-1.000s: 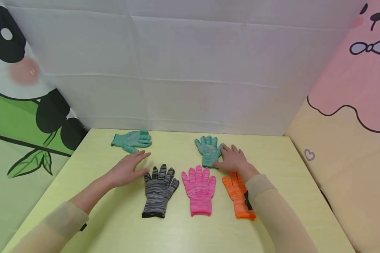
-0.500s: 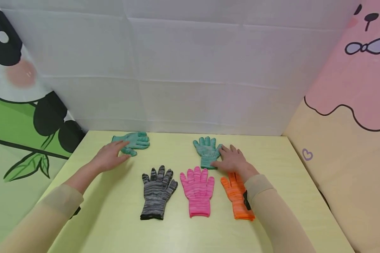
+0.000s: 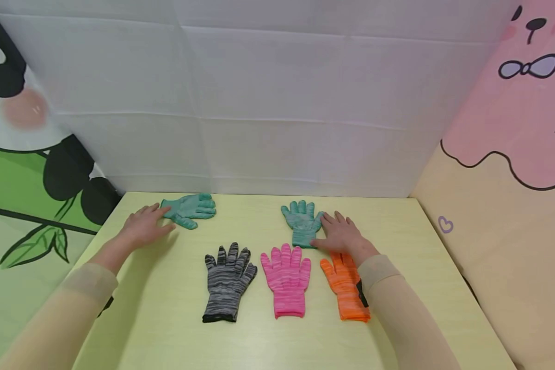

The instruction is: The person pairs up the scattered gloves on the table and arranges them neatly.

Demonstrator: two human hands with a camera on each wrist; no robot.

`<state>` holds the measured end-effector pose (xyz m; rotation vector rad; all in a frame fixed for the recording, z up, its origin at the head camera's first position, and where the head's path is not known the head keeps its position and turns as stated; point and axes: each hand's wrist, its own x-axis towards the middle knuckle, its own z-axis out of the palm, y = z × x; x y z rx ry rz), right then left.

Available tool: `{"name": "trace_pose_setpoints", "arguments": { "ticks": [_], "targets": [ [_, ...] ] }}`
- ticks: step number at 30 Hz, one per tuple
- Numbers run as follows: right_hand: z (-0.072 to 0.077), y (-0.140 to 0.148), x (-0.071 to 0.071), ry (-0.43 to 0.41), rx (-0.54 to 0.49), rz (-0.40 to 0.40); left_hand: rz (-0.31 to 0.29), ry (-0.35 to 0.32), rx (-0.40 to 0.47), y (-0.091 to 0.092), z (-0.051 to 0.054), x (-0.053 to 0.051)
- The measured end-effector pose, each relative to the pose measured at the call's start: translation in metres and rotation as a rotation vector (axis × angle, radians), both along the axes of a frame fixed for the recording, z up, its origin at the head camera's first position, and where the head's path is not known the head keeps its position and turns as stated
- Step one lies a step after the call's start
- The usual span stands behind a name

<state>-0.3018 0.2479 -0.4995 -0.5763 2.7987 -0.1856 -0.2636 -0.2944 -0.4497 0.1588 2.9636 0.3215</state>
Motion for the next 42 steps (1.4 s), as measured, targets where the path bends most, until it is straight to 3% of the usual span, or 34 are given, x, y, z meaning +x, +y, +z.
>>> {"name": "trace_pose_setpoints", "arguments": {
  "ticks": [11, 24, 33, 42],
  "targets": [
    [0.003, 0.000, 0.002, -0.029, -0.009, -0.003, 0.025, -0.021, -0.015, -0.020, 0.007, -0.003],
    [0.003, -0.001, 0.002, -0.045, -0.018, -0.001, -0.017, -0.080, -0.040, -0.011, -0.010, -0.008],
    [0.002, -0.002, 0.000, -0.051, -0.003, -0.003, -0.020, -0.137, -0.098, -0.008, -0.015, -0.008],
    [0.004, -0.002, 0.002, -0.046, -0.009, -0.010, -0.097, -0.044, -0.212, -0.002, -0.011, -0.004]
  ]
}}
